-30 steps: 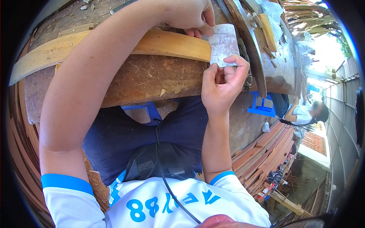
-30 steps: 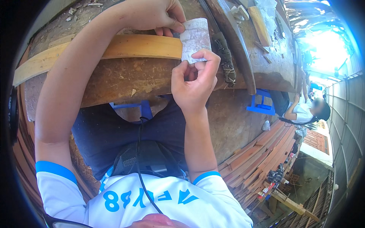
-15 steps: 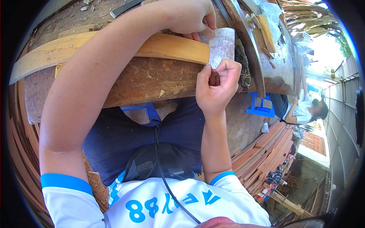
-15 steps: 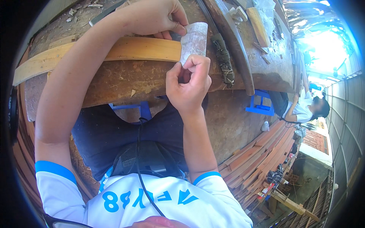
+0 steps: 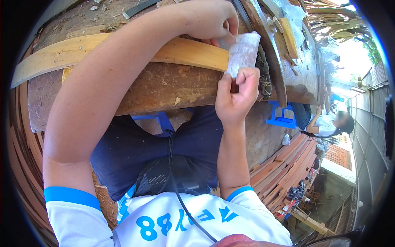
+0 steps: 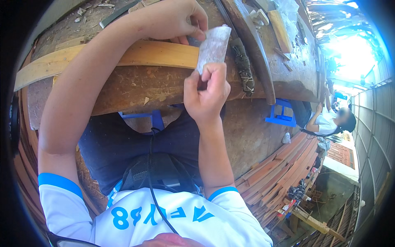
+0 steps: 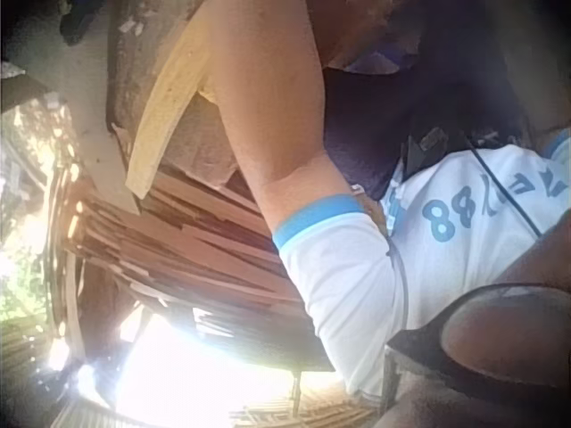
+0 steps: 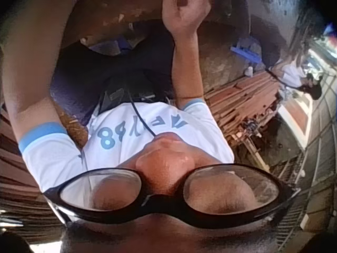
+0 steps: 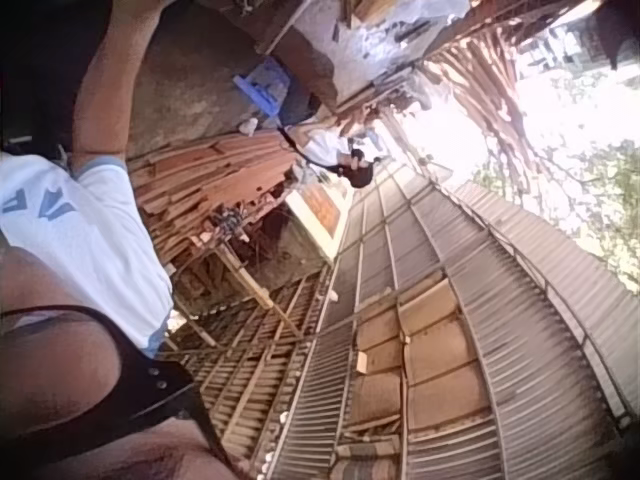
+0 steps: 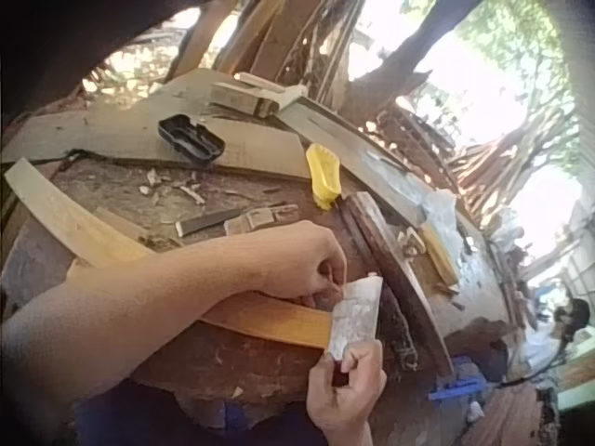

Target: Sawing and sanding a small wooden block at a workshop bench.

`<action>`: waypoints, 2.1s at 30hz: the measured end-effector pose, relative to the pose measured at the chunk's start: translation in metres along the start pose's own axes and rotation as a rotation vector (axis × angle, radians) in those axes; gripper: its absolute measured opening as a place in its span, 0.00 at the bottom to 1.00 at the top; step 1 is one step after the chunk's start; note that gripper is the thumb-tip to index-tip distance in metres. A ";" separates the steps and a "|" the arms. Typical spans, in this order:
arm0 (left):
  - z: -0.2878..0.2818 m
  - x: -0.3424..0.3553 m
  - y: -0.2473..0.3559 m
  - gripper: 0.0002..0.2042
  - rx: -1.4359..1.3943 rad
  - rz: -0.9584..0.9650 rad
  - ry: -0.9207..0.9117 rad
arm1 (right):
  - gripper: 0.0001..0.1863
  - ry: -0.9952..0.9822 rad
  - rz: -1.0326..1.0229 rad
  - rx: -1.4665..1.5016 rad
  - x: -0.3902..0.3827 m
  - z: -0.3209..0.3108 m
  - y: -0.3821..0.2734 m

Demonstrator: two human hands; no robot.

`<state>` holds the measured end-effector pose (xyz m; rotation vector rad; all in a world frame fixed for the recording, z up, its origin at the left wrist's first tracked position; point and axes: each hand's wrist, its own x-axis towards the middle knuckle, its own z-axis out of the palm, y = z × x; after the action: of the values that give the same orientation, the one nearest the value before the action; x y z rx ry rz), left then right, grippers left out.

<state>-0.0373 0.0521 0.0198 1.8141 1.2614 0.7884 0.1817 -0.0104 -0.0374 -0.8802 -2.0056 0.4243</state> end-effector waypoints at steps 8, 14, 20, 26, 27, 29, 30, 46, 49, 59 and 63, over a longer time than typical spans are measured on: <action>0.000 0.003 -0.002 0.09 0.114 0.004 -0.018 | 0.11 0.037 0.080 0.056 0.003 0.006 -0.005; -0.006 0.002 -0.001 0.11 0.151 0.094 -0.117 | 0.13 -0.038 0.131 0.115 -0.005 -0.008 0.001; -0.007 0.005 -0.003 0.12 0.157 0.098 -0.119 | 0.14 -0.072 0.054 0.062 -0.001 -0.007 -0.004; -0.005 0.009 -0.010 0.13 -0.084 -0.084 -0.168 | 0.14 0.008 0.192 0.098 0.007 -0.001 -0.012; -0.006 0.007 -0.009 0.13 -0.082 -0.084 -0.166 | 0.14 -0.064 0.124 0.089 0.004 -0.008 -0.007; -0.010 -0.002 0.008 0.10 0.116 0.052 -0.181 | 0.15 -0.173 0.026 0.092 0.005 -0.020 -0.001; -0.010 0.000 0.008 0.10 0.114 0.053 -0.181 | 0.15 -0.174 0.026 0.090 0.005 -0.021 0.002; -0.005 0.004 -0.007 0.12 0.153 0.047 -0.153 | 0.18 -0.227 0.110 0.199 0.016 -0.013 -0.001; 0.004 0.005 -0.010 0.11 0.072 -0.006 -0.106 | 0.18 -0.198 0.146 0.208 0.019 -0.019 -0.003; -0.001 0.007 -0.013 0.06 0.041 -0.020 -0.128 | 0.17 -0.317 0.332 0.328 0.025 -0.021 -0.002; -0.001 0.005 -0.010 0.06 0.176 0.139 -0.152 | 0.16 -0.519 0.232 0.321 0.036 -0.044 -0.002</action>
<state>-0.0412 0.0590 0.0124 2.0802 1.1452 0.6165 0.2042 0.0126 0.0094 -0.8588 -2.2068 1.1714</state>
